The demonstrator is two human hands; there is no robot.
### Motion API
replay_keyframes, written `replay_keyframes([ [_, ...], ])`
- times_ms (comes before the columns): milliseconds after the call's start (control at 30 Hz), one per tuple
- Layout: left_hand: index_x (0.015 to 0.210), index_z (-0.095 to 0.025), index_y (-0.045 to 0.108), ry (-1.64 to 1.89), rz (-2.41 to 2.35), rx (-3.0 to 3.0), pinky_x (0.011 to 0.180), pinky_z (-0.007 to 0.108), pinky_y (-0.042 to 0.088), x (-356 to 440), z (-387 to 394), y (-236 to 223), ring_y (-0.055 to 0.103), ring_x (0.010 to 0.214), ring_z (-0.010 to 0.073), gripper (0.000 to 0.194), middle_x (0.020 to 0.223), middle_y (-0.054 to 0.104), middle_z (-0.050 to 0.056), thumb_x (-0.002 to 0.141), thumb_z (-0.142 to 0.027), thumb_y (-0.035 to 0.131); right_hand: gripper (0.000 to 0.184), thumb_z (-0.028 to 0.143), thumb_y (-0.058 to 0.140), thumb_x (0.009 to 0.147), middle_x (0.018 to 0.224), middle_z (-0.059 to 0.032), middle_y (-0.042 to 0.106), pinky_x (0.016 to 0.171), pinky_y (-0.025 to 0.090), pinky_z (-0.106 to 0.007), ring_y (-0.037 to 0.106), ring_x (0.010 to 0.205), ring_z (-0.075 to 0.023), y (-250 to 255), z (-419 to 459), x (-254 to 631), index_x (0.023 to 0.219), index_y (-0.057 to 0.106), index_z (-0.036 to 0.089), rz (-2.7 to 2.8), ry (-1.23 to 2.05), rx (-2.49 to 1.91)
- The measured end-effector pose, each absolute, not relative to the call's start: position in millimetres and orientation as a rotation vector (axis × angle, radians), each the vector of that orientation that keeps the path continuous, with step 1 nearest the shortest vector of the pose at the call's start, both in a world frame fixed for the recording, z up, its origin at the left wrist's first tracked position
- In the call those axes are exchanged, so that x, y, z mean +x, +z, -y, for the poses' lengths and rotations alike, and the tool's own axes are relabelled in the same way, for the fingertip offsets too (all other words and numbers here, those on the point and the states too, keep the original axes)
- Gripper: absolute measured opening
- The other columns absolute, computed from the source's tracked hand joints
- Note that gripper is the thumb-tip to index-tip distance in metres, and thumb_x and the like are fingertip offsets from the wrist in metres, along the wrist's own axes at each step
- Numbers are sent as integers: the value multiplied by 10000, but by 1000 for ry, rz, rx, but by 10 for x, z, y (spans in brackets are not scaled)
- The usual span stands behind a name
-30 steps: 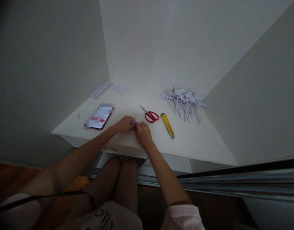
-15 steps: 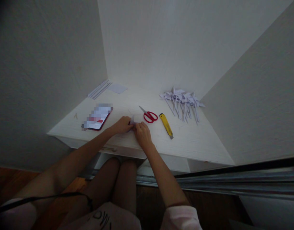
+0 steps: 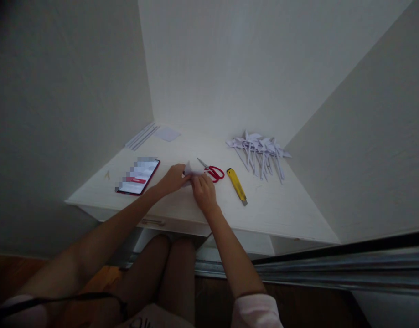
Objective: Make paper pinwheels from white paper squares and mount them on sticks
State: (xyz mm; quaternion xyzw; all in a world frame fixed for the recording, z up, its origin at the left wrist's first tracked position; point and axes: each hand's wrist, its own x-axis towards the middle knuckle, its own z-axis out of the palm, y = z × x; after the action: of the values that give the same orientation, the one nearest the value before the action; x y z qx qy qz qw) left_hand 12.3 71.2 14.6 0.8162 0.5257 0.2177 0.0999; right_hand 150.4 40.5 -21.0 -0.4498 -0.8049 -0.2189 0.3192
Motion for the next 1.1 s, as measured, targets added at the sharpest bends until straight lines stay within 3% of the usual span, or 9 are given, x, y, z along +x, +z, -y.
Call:
replay_keyframes([
  [300, 709, -144, 602, 1528, -1132, 2191, 576, 232, 428, 208, -1012, 197, 544, 600, 125, 173, 655, 630, 9, 769, -301, 564, 188, 195, 481, 857, 569, -18, 520, 598, 319, -289, 449, 619, -163, 95, -783, 1613, 669, 488, 189, 1802, -790, -984],
  [700, 772, -152, 608, 1753, -982, 2300, 649, 253, 453, 286, -1355, 164, 589, 697, 137, 149, 744, 651, 44, 804, -285, 547, 106, 192, 535, 827, 604, -29, 568, 614, 357, -284, 477, 642, -158, 93, -1099, 1633, 722, 520, 181, 1731, -631, -917],
  [867, 815, -160, 588, 1940, -980, 2443, 700, 255, 455, 286, -1341, 152, 588, 761, 134, 69, 787, 655, 41, 801, -218, 553, 126, 277, 529, 822, 660, -35, 579, 581, 402, -247, 497, 602, -131, 98, -1011, 1584, 771, 534, 162, 1613, -280, -1039],
  [1100, 895, -162, 572, 2015, -846, 2543, 780, 288, 459, 265, -1330, 102, 582, 849, 142, 114, 847, 648, 51, 782, -144, 567, 262, 334, 435, 838, 497, 25, 509, 456, 350, -205, 457, 426, -86, 117, -936, 1527, 685, 561, 163, 1583, 474, -1129],
])
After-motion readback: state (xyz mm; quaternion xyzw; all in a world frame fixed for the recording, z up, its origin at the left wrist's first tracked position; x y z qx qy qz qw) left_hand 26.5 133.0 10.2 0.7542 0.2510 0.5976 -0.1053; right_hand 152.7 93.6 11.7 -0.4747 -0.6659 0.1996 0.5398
